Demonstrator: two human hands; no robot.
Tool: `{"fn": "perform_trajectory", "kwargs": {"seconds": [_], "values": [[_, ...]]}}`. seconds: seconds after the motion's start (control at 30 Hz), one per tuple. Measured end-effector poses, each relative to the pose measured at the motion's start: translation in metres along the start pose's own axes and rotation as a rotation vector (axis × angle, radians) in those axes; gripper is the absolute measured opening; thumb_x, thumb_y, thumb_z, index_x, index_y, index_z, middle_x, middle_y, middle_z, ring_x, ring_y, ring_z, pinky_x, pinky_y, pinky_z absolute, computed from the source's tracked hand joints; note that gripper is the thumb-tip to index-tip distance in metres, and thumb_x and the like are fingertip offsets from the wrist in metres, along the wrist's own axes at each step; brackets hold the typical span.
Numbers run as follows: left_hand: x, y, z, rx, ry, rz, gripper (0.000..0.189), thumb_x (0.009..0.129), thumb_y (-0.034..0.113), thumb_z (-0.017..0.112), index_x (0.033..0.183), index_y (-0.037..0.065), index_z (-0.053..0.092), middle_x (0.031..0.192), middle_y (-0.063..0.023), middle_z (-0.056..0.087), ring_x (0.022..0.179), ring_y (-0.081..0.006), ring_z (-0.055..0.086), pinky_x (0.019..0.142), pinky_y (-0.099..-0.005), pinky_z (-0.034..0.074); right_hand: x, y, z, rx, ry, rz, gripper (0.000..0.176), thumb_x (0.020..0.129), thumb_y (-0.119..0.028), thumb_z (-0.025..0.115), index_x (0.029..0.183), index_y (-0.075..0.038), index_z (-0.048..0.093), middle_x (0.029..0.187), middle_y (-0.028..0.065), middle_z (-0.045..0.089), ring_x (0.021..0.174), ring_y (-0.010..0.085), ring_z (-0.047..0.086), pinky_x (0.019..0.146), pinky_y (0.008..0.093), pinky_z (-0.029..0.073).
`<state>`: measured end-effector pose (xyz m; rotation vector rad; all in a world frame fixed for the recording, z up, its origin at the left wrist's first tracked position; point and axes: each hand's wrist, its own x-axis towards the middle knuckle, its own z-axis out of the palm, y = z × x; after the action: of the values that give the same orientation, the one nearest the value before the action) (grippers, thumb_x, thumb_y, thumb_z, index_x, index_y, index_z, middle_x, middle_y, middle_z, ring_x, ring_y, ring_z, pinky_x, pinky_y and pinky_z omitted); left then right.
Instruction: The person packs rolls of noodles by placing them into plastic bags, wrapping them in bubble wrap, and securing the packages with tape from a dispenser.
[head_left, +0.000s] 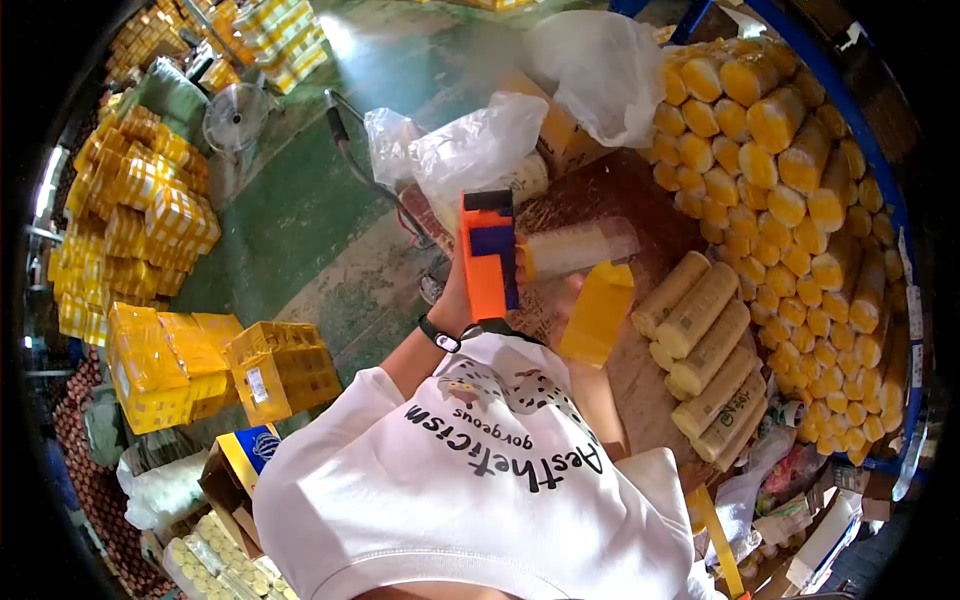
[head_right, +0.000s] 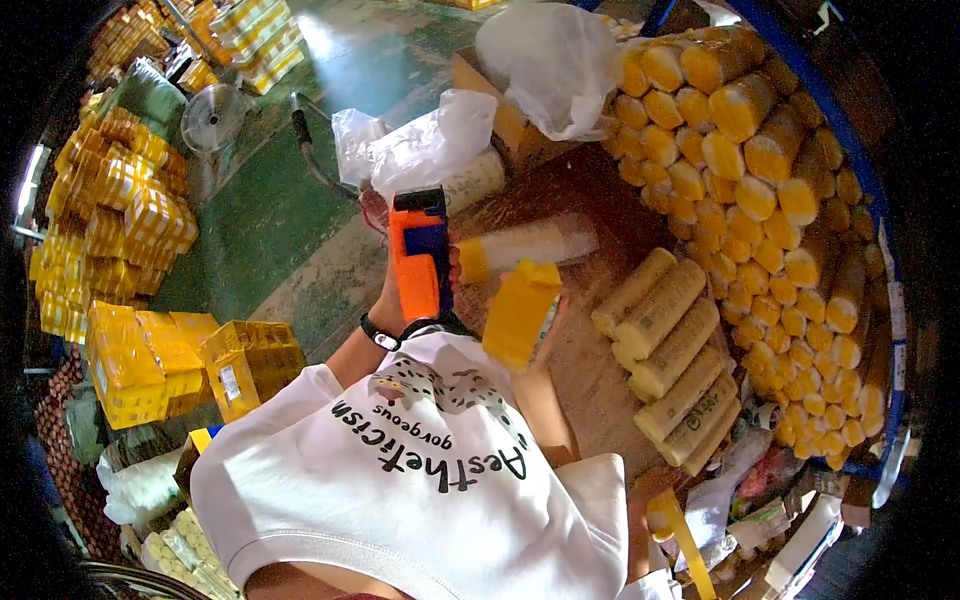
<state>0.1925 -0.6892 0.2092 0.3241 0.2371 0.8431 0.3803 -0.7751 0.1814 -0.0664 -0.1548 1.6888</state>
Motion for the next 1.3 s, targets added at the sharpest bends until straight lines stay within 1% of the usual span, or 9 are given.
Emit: {"fn": "perform_trajectory", "kwargs": {"seconds": [0.1,0.2,0.33,0.47,0.63,0.73,0.93,1.23,1.3], "values": [[-0.003,0.001,0.001,-0.067,-0.036,-0.066,0.063,0.088,0.060,0.046,0.118,0.005,0.051,0.097,-0.0067,0.059,0.082,-0.0196,0.058,0.072,-0.0347,0.051,-0.002,0.002,0.015,0.024,0.088,-0.041,0.070,0.087,-0.067,0.037,0.124,-0.008,0.048,0.113,0.0100,0.056,0.088,0.0227,0.057,0.063,0.0331,0.052],[-0.001,-0.007,-0.003,-0.007,0.031,-0.019,0.077,0.083,0.071,0.038,0.119,0.004,0.052,0.093,-0.0065,0.060,0.080,-0.0210,0.060,0.073,-0.0348,0.051,-0.011,0.004,0.033,0.263,-0.179,0.274,0.071,0.087,-0.066,0.036,0.124,-0.007,0.050,0.111,0.0089,0.057,0.088,0.0207,0.058,0.067,0.0348,0.052],[-0.003,-0.019,-0.016,-0.118,-0.189,0.000,0.064,0.090,0.060,0.041,0.122,0.005,0.049,0.109,-0.0088,0.060,0.092,-0.0247,0.060,0.082,-0.0381,0.051,-0.013,0.004,0.017,0.099,-0.024,0.314,0.065,0.089,-0.061,0.040,0.120,-0.006,0.053,0.107,0.0084,0.060,0.088,0.0193,0.059,0.070,0.0374,0.052],[-0.015,-0.027,-0.007,-0.004,0.123,0.001,0.077,0.087,0.069,0.034,0.132,0.007,0.042,0.124,-0.0108,0.054,0.110,-0.0253,0.054,0.096,-0.0387,0.044,-0.011,0.008,0.037,-0.345,0.382,0.198,0.058,0.089,-0.057,0.046,0.113,-0.005,0.056,0.102,0.0090,0.062,0.091,0.0207,0.061,0.069,0.0336,0.053],[-0.014,-0.027,0.007,0.198,-0.049,0.028,0.086,0.082,0.075,0.032,0.138,0.009,0.037,0.136,-0.0103,0.046,0.122,-0.0252,0.047,0.103,-0.0412,0.038,0.006,0.011,0.021,-0.452,0.569,0.248,0.039,0.093,-0.036,0.052,0.118,-0.006,0.054,0.104,0.0062,0.061,0.095,0.0175,0.059,0.078,0.0332,0.051],[-0.012,-0.028,0.011,0.128,0.070,0.029,0.086,0.082,0.075,0.032,0.138,0.010,0.036,0.138,-0.0100,0.044,0.123,-0.0254,0.046,0.103,-0.0418,0.038,0.010,0.016,0.018,-1.044,0.309,-0.188,0.031,0.091,-0.024,0.056,0.116,-0.006,0.055,0.096,0.0033,0.060,0.089,0.0131,0.057,0.074,0.0258,0.048],[-0.012,-0.027,0.011,0.107,-0.035,0.007,0.083,0.085,0.072,0.027,0.141,0.011,0.031,0.140,-0.0122,0.041,0.126,-0.0262,0.044,0.105,-0.0420,0.036,0.003,0.016,0.028,-1.515,0.392,-0.269,0.026,0.089,-0.011,0.060,0.113,-0.004,0.056,0.093,0.0018,0.059,0.084,0.0091,0.054,0.074,0.0234,0.045],[-0.018,-0.029,0.011,0.225,0.008,-0.014,0.086,0.082,0.074,0.035,0.139,0.010,0.033,0.136,-0.0133,0.045,0.123,-0.0250,0.046,0.103,-0.0426,0.039,0.014,0.028,0.012,-1.063,0.215,-0.174,0.022,0.085,-0.012,0.065,0.104,-0.001,0.061,0.096,0.0027,0.063,0.089,0.0100,0.057,0.079,0.0232,0.045],[-0.019,-0.030,0.014,0.279,0.052,-0.004,0.083,0.083,0.072,0.036,0.138,0.010,0.035,0.134,-0.0124,0.047,0.121,-0.0243,0.048,0.101,-0.0417,0.040,0.009,0.020,0.022,-1.313,0.112,-0.144,0.022,0.085,-0.012,0.064,0.105,-0.002,0.061,0.098,0.0032,0.064,0.091,0.0108,0.058,0.080,0.0231,0.045]]}}
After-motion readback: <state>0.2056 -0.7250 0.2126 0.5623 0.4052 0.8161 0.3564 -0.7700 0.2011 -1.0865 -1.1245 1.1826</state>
